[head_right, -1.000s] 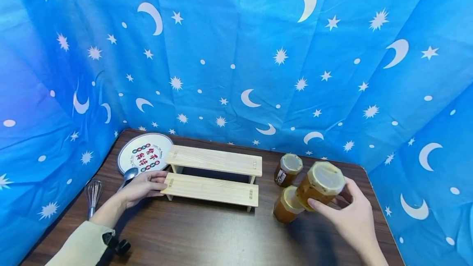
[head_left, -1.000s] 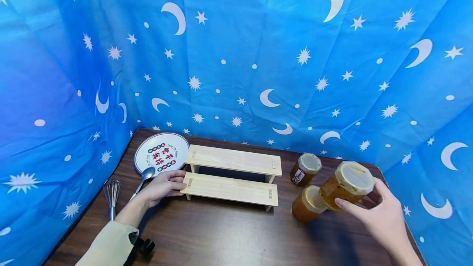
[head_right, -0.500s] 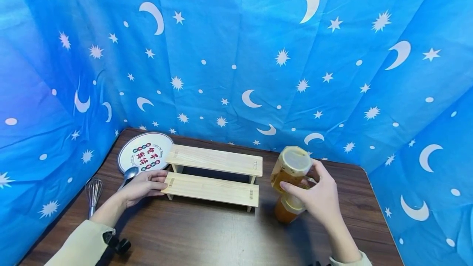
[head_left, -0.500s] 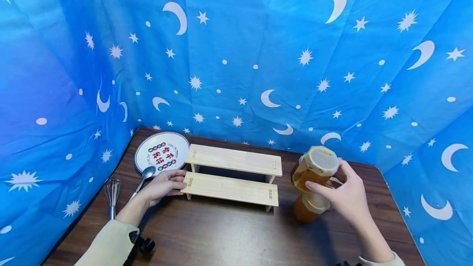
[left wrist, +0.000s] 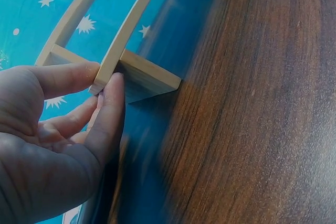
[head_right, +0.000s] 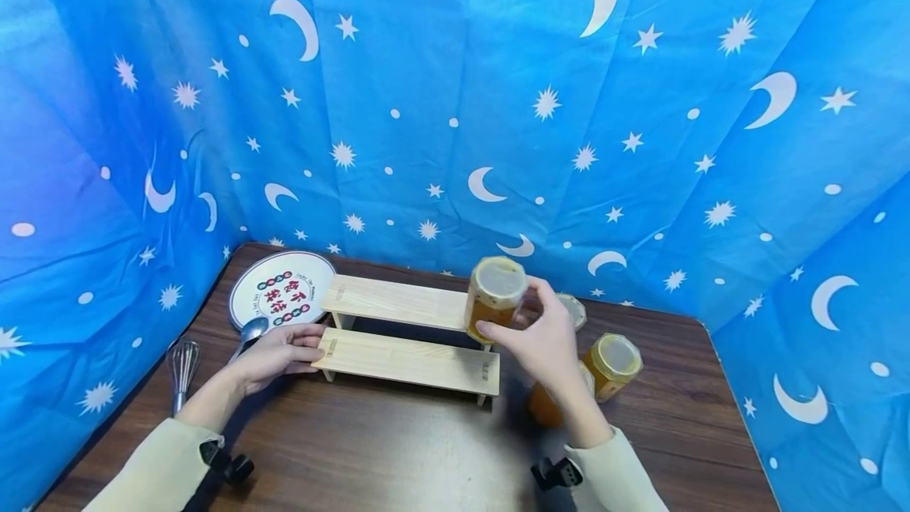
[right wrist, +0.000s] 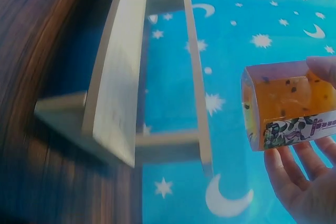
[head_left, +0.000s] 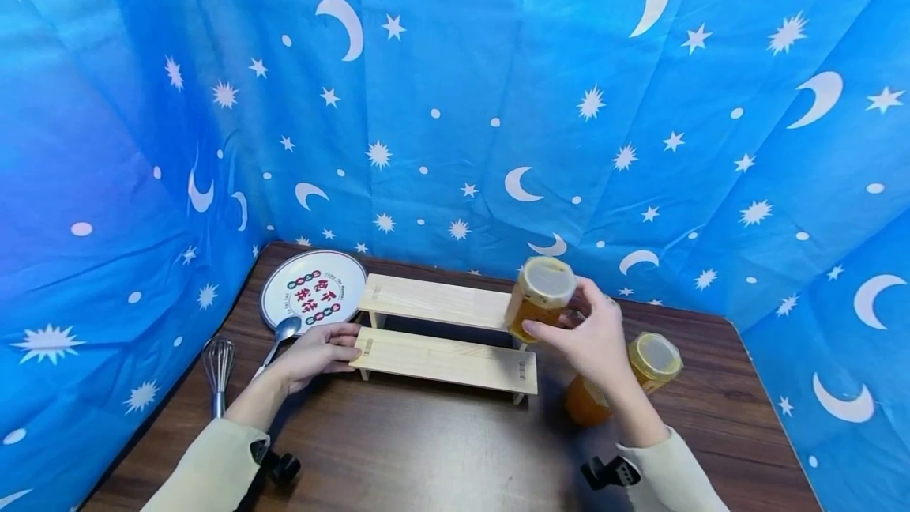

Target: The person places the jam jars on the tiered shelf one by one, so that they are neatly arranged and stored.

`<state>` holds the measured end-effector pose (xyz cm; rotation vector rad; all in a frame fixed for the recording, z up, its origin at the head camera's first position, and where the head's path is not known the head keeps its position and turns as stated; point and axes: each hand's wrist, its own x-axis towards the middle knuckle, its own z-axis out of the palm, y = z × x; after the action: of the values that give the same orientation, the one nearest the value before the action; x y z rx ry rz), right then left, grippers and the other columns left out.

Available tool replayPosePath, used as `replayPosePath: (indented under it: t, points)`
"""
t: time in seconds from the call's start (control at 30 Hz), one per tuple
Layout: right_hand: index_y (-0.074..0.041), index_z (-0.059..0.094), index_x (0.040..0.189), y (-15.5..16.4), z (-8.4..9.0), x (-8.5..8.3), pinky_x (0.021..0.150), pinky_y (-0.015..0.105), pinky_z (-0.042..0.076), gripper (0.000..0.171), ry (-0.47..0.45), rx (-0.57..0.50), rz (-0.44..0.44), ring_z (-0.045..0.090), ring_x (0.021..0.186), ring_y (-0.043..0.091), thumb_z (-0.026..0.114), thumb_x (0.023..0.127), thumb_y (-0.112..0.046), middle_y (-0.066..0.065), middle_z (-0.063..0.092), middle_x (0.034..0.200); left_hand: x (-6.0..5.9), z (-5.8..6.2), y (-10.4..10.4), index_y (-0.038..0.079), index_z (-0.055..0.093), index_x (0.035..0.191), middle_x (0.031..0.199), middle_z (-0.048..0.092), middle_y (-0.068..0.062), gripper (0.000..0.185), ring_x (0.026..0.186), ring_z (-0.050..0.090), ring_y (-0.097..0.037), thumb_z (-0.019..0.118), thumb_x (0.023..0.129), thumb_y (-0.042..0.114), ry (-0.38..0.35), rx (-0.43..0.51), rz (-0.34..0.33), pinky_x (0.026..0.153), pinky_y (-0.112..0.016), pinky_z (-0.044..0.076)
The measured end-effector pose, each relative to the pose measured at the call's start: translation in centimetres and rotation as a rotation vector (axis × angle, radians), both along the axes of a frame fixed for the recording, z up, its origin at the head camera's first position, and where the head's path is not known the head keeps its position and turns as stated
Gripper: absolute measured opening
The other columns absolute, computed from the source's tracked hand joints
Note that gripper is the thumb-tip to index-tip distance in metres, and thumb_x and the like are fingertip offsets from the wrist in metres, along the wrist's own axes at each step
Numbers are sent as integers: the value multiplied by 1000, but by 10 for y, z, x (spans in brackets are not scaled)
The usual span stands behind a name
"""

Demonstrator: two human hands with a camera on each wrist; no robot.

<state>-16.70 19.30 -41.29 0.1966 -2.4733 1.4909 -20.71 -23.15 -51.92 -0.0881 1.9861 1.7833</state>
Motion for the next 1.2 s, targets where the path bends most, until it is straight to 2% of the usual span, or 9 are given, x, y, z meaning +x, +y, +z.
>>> replayPosePath:
  t: [0.13,0.4,0.67,0.87,1.2]
  points:
    - [-15,54,142,-21,-1,-12,95,51,57,76,1,-30,34,64,112,26,94,78,-26,5,64,130,-1,0,1,-11,41,150,130,57,-24,61,102,67,-24,66,96,-1,7,-2,-3,91,-40,60]
    - [-22,58,136,-60,-9,-31,95,48,58,72,-1,-67,71,60,113,19,96,75,-33,-3,64,124,-3,0,0,-10,42,149,127,57,-23,60,100,67,-24,67,95,-2,10,-1,5,90,-40,60]
    - [-18,59,135,-96,-18,-49,90,44,60,71,45,-104,110,61,109,20,96,75,-28,-1,64,120,-2,-1,-1,-10,41,150,129,57,-23,60,101,67,-24,66,96,-2,2,1,-1,91,-40,60]
    - [-20,59,134,-118,-22,-56,90,43,60,70,23,-140,132,61,109,19,96,75,-28,-2,64,120,-2,-2,-1,-11,41,149,128,56,-24,58,100,67,-24,64,96,-4,3,22,10,91,-39,60]
    - [-19,59,133,-142,-26,-66,89,39,60,71,3,-137,132,60,104,18,97,73,-26,-1,64,115,-1,-2,-2,-11,41,149,129,56,-24,57,100,67,-24,64,97,-3,7,22,9,90,-39,60]
